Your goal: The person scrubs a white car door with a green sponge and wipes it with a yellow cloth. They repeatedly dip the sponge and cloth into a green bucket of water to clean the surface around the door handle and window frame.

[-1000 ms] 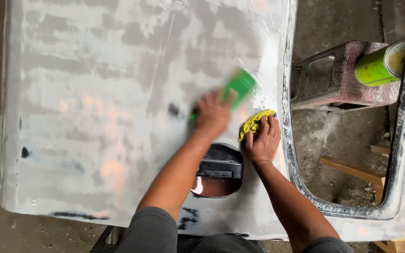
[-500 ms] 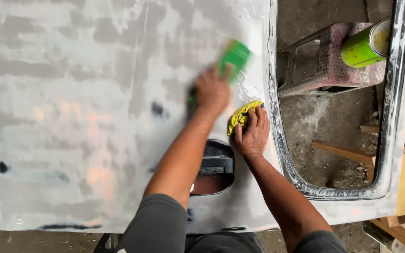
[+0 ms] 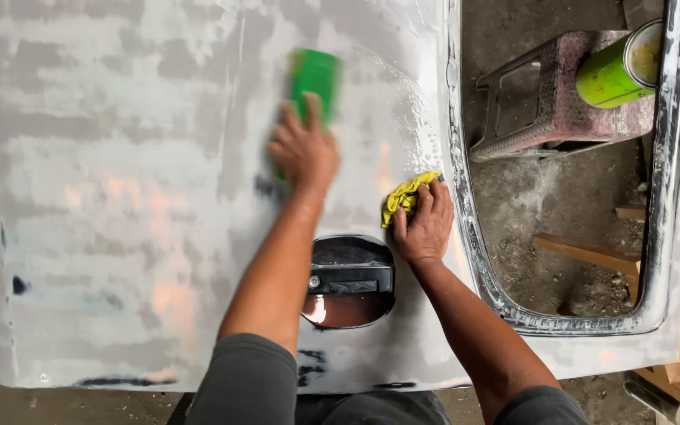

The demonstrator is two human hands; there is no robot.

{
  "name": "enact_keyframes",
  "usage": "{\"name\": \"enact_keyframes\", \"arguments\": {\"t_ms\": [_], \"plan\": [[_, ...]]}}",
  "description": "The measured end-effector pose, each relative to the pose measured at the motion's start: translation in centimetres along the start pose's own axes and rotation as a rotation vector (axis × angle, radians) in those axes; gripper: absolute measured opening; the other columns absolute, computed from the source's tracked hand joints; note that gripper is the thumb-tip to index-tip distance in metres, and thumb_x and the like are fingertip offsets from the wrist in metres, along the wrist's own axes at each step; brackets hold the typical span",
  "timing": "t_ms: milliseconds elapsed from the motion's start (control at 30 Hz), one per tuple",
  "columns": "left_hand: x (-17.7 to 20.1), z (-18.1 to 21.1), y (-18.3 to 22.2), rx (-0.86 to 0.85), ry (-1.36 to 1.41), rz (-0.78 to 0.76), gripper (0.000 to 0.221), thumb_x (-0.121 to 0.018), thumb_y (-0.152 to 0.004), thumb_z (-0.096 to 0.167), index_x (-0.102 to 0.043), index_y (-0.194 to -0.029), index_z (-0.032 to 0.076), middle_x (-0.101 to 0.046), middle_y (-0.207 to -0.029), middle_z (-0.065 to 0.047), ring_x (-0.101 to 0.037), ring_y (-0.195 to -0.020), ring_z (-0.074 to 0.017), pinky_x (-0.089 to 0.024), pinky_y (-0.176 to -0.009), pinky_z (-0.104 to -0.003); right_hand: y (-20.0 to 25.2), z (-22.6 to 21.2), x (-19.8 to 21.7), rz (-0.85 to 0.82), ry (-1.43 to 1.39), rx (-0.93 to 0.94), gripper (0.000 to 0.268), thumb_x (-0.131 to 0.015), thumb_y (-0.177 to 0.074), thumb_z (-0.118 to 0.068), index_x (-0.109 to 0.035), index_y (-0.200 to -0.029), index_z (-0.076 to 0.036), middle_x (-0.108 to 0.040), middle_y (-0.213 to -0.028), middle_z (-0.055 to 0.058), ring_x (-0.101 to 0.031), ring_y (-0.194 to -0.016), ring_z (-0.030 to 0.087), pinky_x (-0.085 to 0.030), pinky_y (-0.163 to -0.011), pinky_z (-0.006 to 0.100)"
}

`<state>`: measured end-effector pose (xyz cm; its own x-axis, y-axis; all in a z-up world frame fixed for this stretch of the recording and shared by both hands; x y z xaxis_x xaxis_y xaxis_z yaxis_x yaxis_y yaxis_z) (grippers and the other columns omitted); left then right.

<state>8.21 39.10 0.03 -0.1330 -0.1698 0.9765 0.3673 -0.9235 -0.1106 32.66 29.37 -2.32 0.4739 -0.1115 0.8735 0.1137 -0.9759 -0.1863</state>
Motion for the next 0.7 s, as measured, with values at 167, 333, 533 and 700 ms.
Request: {"name": "enact_keyframes", "arguments": {"t_ms": [167, 333, 533, 700], "plan": [[0.1, 0.6, 5.8, -0.724, 0.092, -0.215, 0.073, -0.067, -0.087, 0.038, -0.041, -0.155, 0.026, -0.038, -0.156, -0.020, -0.046, -0.127, -0.0414, -0.039, -0.098, -0.060, 0.1, 0.2, -0.4, -0.004, -0.011, 0.009, 0.064, -0.068, -0.090, -0.035, -0.047, -0.143, -0.005, -0.040, -0.156, 0.024, -0.033, -0.147, 0.046, -0.023, -0.124, 0.056], [2.5, -6.1, 3.9, -0.275, 0.129, -0.077, 0.066, -0.065, -0.098, 0.040, -0.042, -0.157, 0.026, -0.041, -0.156, -0.017, -0.048, -0.130, -0.0406, -0.040, -0.099, -0.058, 0.2, 0.3, -0.3, -0.002, -0.018, 0.019, 0.063, -0.068, -0.091, -0.034, -0.047, -0.143, -0.005, -0.041, -0.156, 0.022, -0.033, -0.147, 0.045, -0.023, -0.124, 0.056], [3.1, -2.8, 7.9, 0.008, 0.021, -0.011, 0.075, -0.069, -0.089, 0.042, -0.040, -0.156, 0.023, -0.040, -0.153, -0.022, -0.049, -0.118, -0.0435, -0.040, -0.089, -0.058, 0.1, 0.8, -0.9, 0.009, 0.032, 0.019, 0.063, -0.067, -0.091, -0.034, -0.047, -0.143, -0.006, -0.040, -0.157, 0.023, -0.032, -0.148, 0.045, -0.021, -0.124, 0.056], [3.1, -5.7, 10.7, -0.639, 0.122, -0.220, 0.072, -0.070, -0.090, 0.040, -0.044, -0.155, 0.023, -0.042, -0.153, -0.020, -0.049, -0.125, -0.0409, -0.042, -0.097, -0.058, 0.0, 0.6, -0.7, -0.028, 0.052, -0.040, 0.063, -0.064, -0.091, -0.035, -0.046, -0.145, -0.009, -0.039, -0.161, 0.019, -0.029, -0.152, 0.041, -0.016, -0.126, 0.056]]}}
Point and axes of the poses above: each hand's wrist, its own y-axis away from the middle knuckle, its own x-axis out of the back of the hand, z = x × y, the point moved 1 cm from there along -y, towards the middle knuckle
